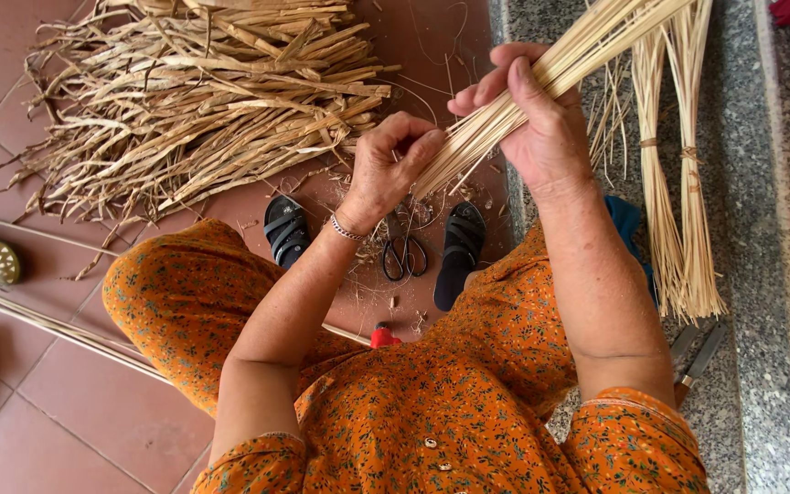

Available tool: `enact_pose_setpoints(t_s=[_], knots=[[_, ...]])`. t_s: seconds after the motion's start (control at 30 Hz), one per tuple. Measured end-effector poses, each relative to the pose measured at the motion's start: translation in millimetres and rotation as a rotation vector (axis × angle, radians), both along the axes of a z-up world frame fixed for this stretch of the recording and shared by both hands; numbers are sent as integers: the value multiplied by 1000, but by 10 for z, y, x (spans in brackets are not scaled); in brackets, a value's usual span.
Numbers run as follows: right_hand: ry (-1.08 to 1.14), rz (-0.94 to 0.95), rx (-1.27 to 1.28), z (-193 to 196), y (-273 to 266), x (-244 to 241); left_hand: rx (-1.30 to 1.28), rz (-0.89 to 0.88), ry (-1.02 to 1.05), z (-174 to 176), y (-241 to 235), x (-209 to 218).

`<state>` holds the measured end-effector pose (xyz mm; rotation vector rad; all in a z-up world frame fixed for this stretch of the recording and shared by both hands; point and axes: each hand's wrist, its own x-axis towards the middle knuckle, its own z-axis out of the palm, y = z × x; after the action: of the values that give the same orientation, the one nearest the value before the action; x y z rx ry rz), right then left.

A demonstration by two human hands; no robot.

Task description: The person sits on the floor and gathers dried plant stalks into bundles. They align the stalks, wrap a thin fiber around the bundle, and tie it securely. Completed bundles are placed to the side.

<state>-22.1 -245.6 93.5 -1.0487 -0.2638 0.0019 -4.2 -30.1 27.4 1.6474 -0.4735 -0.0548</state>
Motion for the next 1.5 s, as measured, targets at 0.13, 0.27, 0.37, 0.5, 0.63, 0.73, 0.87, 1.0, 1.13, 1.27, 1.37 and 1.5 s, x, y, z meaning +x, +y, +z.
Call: enact_pose_setpoints(t_s=[0.13,0.27,0.37,0.5,0.63,0.73,0.87,1.0,1.13,1.27,1.37,1.5], knots=[[35,7,28,29,-15,34,-327,20,186,-77,-24,-1],[156,41,42,55,22,80,-425,105,86,-132,44,-86],[189,-45,-100,39,63,67,-370,196,15,-154,51,-153],[170,-118,-277,-25,64,78,-342,259,-48,-157,17,-235],[141,-128,-311,-96,24,113,-379,268,29,-152,22,-288],[232,-183,-335,-119,9,141,-408,258,73,-188,65,-282],[227,-319,-318,-90,-66,132,-483,333,138,-299,132,-169],[144,-588,-189,-66,-492,43,-527,379,343,-528,149,-68],[65,-679,-24,-210,-1358,-187,-506,349,622,-940,-98,-56],[31,-730,84,-481,-2222,-577,-576,201,926,-1490,-760,-160],[34,-776,163,-658,-2567,-768,-645,143,1092,-1840,-1377,-252],[35,-849,207,-788,-2629,-814,-436,159,1253,-2069,-2054,-451]])
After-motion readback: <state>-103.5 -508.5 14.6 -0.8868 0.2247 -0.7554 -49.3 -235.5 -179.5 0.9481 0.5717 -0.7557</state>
